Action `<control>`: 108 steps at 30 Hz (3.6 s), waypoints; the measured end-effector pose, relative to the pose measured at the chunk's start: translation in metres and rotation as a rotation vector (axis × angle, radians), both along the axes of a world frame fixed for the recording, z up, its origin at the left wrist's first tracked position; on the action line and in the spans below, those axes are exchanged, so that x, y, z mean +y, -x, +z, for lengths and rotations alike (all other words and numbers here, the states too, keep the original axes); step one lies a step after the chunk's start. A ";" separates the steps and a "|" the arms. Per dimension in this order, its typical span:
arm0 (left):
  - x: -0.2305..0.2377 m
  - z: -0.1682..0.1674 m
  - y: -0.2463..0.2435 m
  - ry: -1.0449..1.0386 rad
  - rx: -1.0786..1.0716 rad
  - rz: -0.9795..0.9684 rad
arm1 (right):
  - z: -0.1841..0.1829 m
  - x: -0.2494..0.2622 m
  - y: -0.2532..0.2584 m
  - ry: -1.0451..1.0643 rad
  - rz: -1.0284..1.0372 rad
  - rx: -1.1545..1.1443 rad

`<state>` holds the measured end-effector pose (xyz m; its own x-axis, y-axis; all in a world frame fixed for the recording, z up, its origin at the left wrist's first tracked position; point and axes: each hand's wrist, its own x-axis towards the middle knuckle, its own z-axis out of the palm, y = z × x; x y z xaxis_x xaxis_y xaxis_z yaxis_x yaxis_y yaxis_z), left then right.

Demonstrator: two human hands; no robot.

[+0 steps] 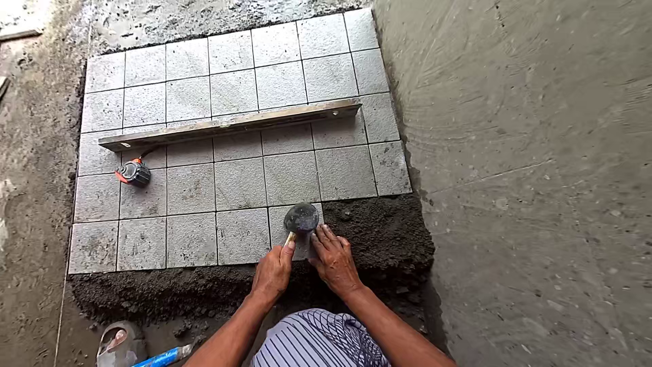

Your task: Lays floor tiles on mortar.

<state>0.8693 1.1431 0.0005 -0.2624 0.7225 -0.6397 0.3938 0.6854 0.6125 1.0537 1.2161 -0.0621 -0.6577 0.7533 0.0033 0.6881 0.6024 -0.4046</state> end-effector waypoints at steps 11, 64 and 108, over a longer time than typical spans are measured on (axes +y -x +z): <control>-0.025 -0.003 0.015 -0.049 0.030 -0.033 | -0.004 0.001 -0.004 0.008 -0.010 0.010; 0.074 0.022 -0.049 0.001 -0.652 0.504 | 0.014 0.134 -0.021 0.044 -0.390 -0.042; 0.034 0.026 -0.019 -0.084 -1.059 0.958 | 0.000 0.105 0.074 -0.028 -0.326 -0.050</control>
<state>0.8880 1.1772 0.0264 -0.0962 0.5872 -0.8037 -0.8523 0.3685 0.3712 0.9794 1.3216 -0.0621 -0.3822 0.9241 0.0010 0.8649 0.3582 -0.3516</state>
